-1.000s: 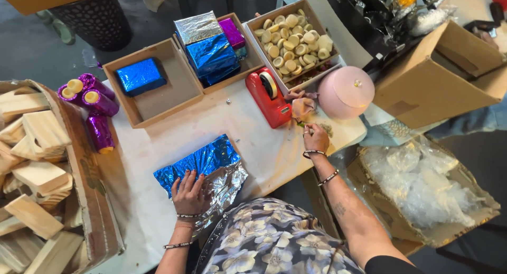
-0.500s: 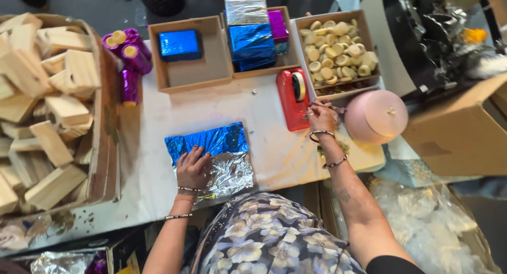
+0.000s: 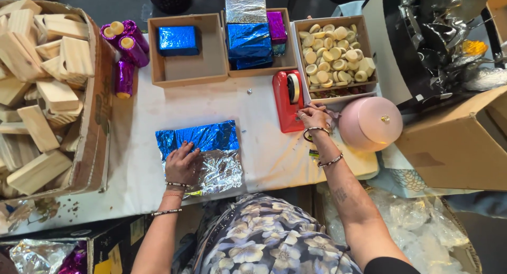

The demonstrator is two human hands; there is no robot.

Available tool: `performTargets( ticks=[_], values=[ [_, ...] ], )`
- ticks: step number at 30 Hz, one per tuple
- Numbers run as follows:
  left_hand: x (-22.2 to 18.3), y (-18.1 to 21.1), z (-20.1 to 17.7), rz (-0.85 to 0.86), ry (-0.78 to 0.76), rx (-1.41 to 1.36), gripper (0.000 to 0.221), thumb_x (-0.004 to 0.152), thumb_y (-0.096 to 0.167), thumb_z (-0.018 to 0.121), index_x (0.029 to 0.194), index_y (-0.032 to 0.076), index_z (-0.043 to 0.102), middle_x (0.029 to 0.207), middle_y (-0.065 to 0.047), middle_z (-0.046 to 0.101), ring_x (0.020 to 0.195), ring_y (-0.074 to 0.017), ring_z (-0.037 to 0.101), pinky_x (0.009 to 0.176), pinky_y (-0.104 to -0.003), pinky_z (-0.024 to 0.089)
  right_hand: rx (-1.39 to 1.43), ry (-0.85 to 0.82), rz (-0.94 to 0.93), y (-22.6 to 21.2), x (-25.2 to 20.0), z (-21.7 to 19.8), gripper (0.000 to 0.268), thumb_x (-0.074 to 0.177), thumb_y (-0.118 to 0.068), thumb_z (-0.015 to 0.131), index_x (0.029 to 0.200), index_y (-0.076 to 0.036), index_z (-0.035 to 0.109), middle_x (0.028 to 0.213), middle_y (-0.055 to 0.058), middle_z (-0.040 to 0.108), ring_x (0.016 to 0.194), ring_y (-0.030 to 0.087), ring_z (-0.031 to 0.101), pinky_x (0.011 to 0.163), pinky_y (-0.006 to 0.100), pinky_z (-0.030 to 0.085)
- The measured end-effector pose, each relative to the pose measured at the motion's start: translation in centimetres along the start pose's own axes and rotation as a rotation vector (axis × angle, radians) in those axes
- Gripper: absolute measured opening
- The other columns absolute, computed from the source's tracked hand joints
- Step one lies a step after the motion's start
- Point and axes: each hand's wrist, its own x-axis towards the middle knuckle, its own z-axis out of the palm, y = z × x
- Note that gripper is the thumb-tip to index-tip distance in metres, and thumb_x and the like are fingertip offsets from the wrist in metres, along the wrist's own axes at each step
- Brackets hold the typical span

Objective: Wrapping wooden blocks and decorative items in foil and paper for shipping.

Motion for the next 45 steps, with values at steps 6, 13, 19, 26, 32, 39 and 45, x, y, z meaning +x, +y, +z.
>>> performTargets(
  ticks=[6,13,19,26,32,39,45],
  values=[
    [-0.2,-0.3,0.7,-0.015,0.002,-0.023,0.033,0.083,0.026,0.073,0.115,0.023,0.076,0.135,-0.005,0.068,0.134,-0.0248,0.059,0.105,-0.045,0.045,0.259,-0.046,0.022,2.1,1.8,0.6,0.013,0.09,-0.009,0.075,0.099,0.001,0.073,0.09,0.004,0.074,0.079,0.011,0.067,0.075,0.024,0.054],
    [-0.1,0.6,0.4,-0.074,0.004,0.0,0.029,0.085,0.026,0.074,0.114,0.024,0.077,0.134,-0.004,0.069,0.133,-0.023,0.06,0.103,-0.045,0.046,0.241,0.065,0.047,-4.9,-1.6,-0.5,0.014,0.095,-0.013,0.075,0.098,0.0,0.074,0.084,0.002,0.072,0.073,0.009,0.062,0.067,0.025,0.051],
    [0.1,1.4,-0.1,-0.091,-0.003,0.009,0.029,0.085,0.019,0.071,0.113,0.022,0.077,0.133,-0.004,0.069,0.133,-0.0227,0.06,0.102,-0.044,0.047,0.24,0.063,0.167,-5.9,-4.8,-0.3,0.011,0.091,-0.013,0.072,0.1,-0.006,0.076,0.083,0.001,0.074,0.068,0.007,0.069,0.054,0.026,0.052],
    [0.0,1.2,0.4,-0.1,0.021,0.01,0.03,0.089,0.01,0.065,0.114,0.022,0.078,0.134,-0.004,0.07,0.133,-0.0222,0.061,0.105,-0.042,0.047,0.472,0.105,0.232,-2.1,-5.8,0.6,0.022,0.087,-0.003,0.076,0.105,-0.002,0.063,0.087,0.006,0.072,0.064,0.012,0.067,0.056,0.028,0.059],
    [0.3,1.9,-0.1,-0.121,-0.001,0.009,0.03,0.09,0.01,0.064,0.114,0.021,0.077,0.133,-0.005,0.069,0.133,-0.0225,0.06,0.104,-0.043,0.046,0.486,0.15,0.216,-1.4,-6.3,1.2,0.023,0.086,-0.002,0.076,0.099,-0.004,0.057,0.087,0.005,0.068,0.068,0.013,0.068,0.058,0.028,0.06],
    [0.0,1.1,0.5,-0.111,-0.022,0.076,0.034,0.088,0.008,0.064,0.114,0.025,0.077,0.135,-0.002,0.07,0.134,-0.0199,0.061,0.106,-0.045,0.045,0.39,0.244,-0.015,2.0,-5.2,2.2,0.024,0.084,0.004,0.077,0.095,-0.004,0.057,0.082,0.002,0.064,0.068,0.01,0.062,0.06,0.025,0.052],
    [0.0,0.5,0.3,-0.044,-0.04,0.117,0.035,0.085,0.013,0.067,0.115,0.026,0.077,0.134,-0.003,0.069,0.131,-0.02,0.061,0.109,-0.048,0.04,-0.004,0.414,-0.076,0.8,-6.6,1.6,0.024,0.084,-0.001,0.083,0.089,-0.005,0.06,0.076,0.002,0.067,0.066,0.009,0.062,0.064,0.022,0.05]
  ],
)
